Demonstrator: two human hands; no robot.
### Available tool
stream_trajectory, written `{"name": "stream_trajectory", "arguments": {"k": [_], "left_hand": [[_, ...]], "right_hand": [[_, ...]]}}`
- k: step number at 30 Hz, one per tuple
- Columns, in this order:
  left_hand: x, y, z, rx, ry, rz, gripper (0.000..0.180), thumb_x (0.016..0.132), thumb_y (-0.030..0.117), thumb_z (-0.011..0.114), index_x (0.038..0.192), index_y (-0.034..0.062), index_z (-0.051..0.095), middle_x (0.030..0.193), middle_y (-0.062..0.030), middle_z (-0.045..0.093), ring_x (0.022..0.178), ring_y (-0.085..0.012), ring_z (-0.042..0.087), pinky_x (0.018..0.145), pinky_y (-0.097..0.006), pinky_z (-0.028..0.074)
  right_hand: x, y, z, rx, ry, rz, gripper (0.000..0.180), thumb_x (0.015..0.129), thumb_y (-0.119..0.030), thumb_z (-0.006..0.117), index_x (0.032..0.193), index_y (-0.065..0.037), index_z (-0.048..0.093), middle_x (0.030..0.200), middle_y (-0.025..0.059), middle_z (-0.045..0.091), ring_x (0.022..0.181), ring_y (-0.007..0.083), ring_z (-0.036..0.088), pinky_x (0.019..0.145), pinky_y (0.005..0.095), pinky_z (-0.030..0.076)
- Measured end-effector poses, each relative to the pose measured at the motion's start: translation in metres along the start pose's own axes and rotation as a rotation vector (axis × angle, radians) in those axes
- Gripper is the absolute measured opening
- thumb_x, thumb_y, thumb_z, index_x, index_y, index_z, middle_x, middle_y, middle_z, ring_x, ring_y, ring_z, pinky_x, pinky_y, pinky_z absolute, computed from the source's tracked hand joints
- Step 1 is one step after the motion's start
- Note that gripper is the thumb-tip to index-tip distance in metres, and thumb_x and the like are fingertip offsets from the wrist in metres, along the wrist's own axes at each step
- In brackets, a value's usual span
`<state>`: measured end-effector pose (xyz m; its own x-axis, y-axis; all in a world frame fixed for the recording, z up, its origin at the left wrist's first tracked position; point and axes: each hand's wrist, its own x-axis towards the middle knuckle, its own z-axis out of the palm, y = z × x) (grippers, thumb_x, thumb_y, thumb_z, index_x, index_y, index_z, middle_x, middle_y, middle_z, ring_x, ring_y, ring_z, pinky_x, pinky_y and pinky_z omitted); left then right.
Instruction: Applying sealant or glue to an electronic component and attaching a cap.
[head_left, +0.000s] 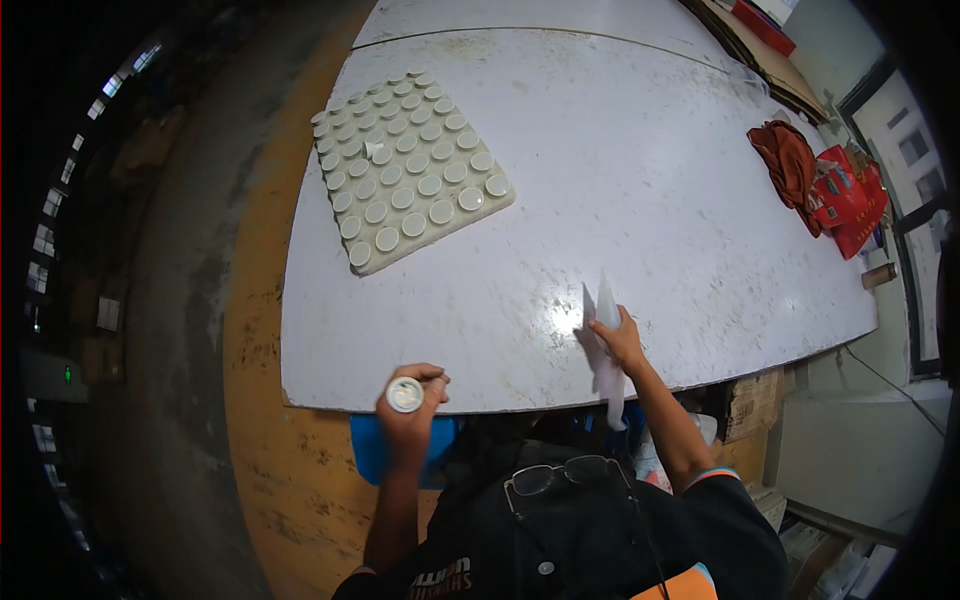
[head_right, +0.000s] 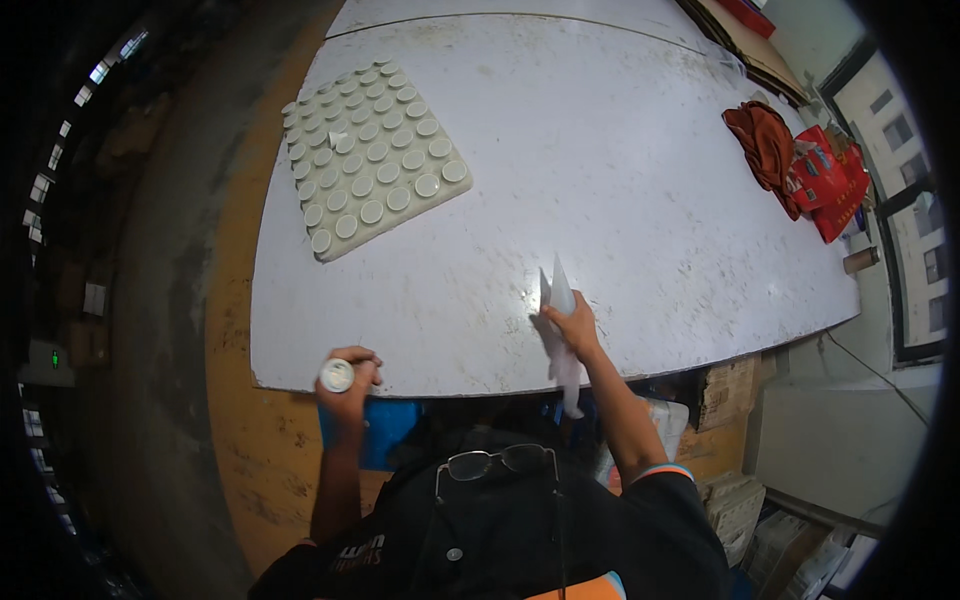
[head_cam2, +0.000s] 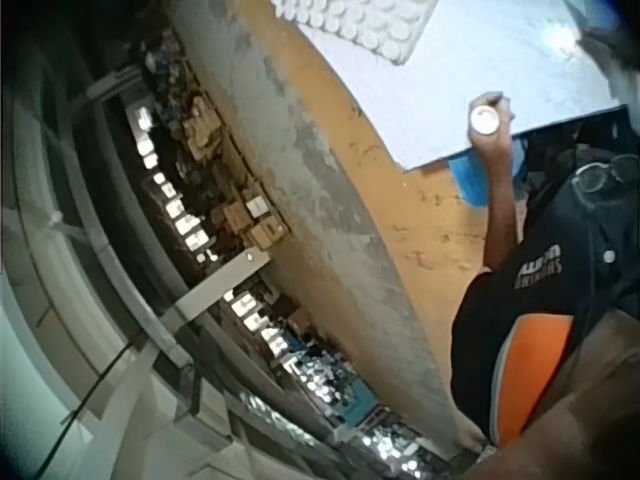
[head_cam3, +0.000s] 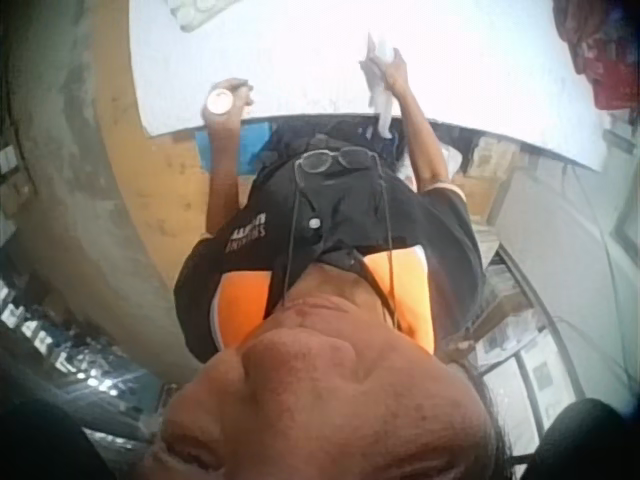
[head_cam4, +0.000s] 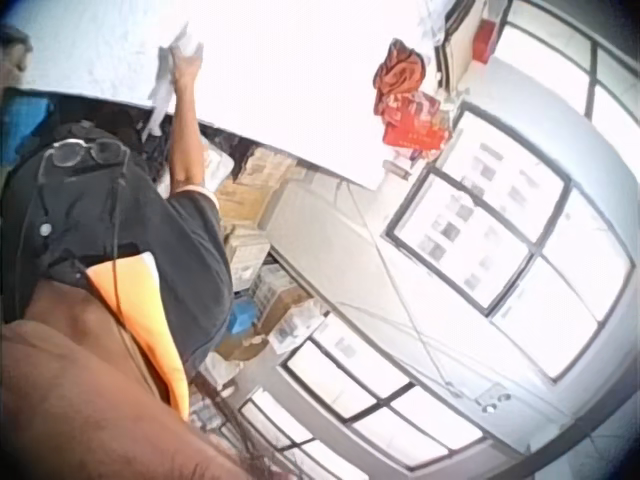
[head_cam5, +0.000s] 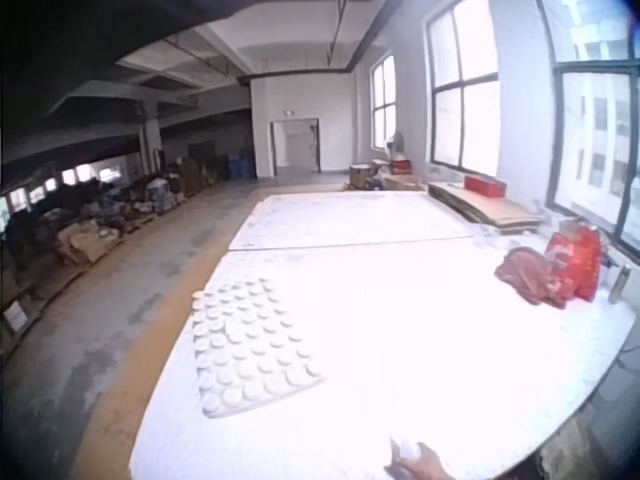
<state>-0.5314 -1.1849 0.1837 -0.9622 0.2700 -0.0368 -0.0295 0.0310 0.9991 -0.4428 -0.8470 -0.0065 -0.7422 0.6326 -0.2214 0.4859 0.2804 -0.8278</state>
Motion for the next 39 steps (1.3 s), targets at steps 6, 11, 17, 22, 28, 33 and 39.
{"name": "stream_trajectory", "arguments": {"k": [6,11,17,22,28,33,39], "left_hand": [[0.079,0.109,-0.022,0.082,-0.197,0.866,0.006,0.087,0.009,0.054,0.087,0.0066,0.048,0.071,-0.0044,0.049,0.057,-0.0104,0.045,0.055,-0.026,0.04],[0.065,0.194,-0.013,-0.347,-0.523,0.756,0.018,0.091,0.027,0.05,0.088,0.0115,0.057,0.078,-0.0019,0.055,0.073,-0.0113,0.052,0.065,-0.028,0.044],[0.047,0.169,-0.006,0.025,-1.161,0.445,0.016,0.087,0.01,0.055,0.099,0.006,0.065,0.091,-0.0091,0.066,0.085,-0.0182,0.063,0.07,-0.029,0.052],[0.019,0.065,0.018,0.05,-1.001,-0.058,0.027,0.079,0.004,0.065,0.107,0.0064,0.064,0.109,-0.0135,0.062,0.104,-0.0254,0.059,0.089,-0.037,0.048],[0.006,0.036,0.026,-0.048,-0.875,-0.021,0.018,0.078,0.011,0.07,0.095,0.0052,0.066,0.093,-0.0091,0.067,0.084,-0.0156,0.064,0.072,-0.027,0.052],[0.042,0.105,0.04,-0.568,-0.689,0.167,0.016,0.086,0.014,0.06,0.093,-0.0002,0.063,0.089,-0.0189,0.065,0.071,-0.0204,0.065,0.057,-0.028,0.054],[0.04,0.21,0.036,-0.52,-0.527,0.872,0.009,0.086,0.016,0.061,0.089,0.0114,0.053,0.076,-0.0012,0.057,0.059,-0.0196,0.056,0.05,-0.032,0.048]], "right_hand": [[0.044,-0.021,-0.03,-0.437,0.167,-0.259,0.052,0.074,-0.024,0.07,0.119,-0.006,0.053,0.114,0.0179,0.055,0.104,0.0296,0.053,0.089,0.0374,0.043],[0.02,-0.261,-0.098,0.379,0.037,-0.691,0.024,0.083,-0.006,0.06,0.105,0.002,0.058,0.102,0.0129,0.062,0.091,0.0195,0.059,0.081,0.029,0.045],[-0.035,-0.273,-0.135,0.339,-1.419,-0.768,0.024,0.085,0.001,0.054,0.106,-0.002,0.065,0.118,0.0137,0.057,0.104,0.0246,0.057,0.088,0.0316,0.045],[-0.061,-0.194,-0.131,0.171,-1.263,-0.447,0.024,0.086,-0.002,0.056,0.108,-0.006,0.065,0.116,0.0121,0.057,0.104,0.0242,0.057,0.088,0.0313,0.046],[-0.059,-0.196,-0.132,0.259,-1.015,-0.471,0.02,0.085,-0.01,0.061,0.103,-0.004,0.066,0.101,0.0097,0.065,0.094,0.0198,0.061,0.082,0.03,0.049],[-0.055,-0.254,-0.153,0.595,-0.554,-0.731,0.02,0.083,-0.01,0.064,0.096,0.006,0.065,0.083,0.0155,0.066,0.073,0.0216,0.064,0.066,0.0283,0.052],[-0.077,-0.347,-0.164,0.726,-0.323,-1.342,0.014,0.087,-0.024,0.06,0.088,-0.009,0.063,0.077,0.0062,0.06,0.066,0.0152,0.053,0.057,0.0245,0.043]]}}
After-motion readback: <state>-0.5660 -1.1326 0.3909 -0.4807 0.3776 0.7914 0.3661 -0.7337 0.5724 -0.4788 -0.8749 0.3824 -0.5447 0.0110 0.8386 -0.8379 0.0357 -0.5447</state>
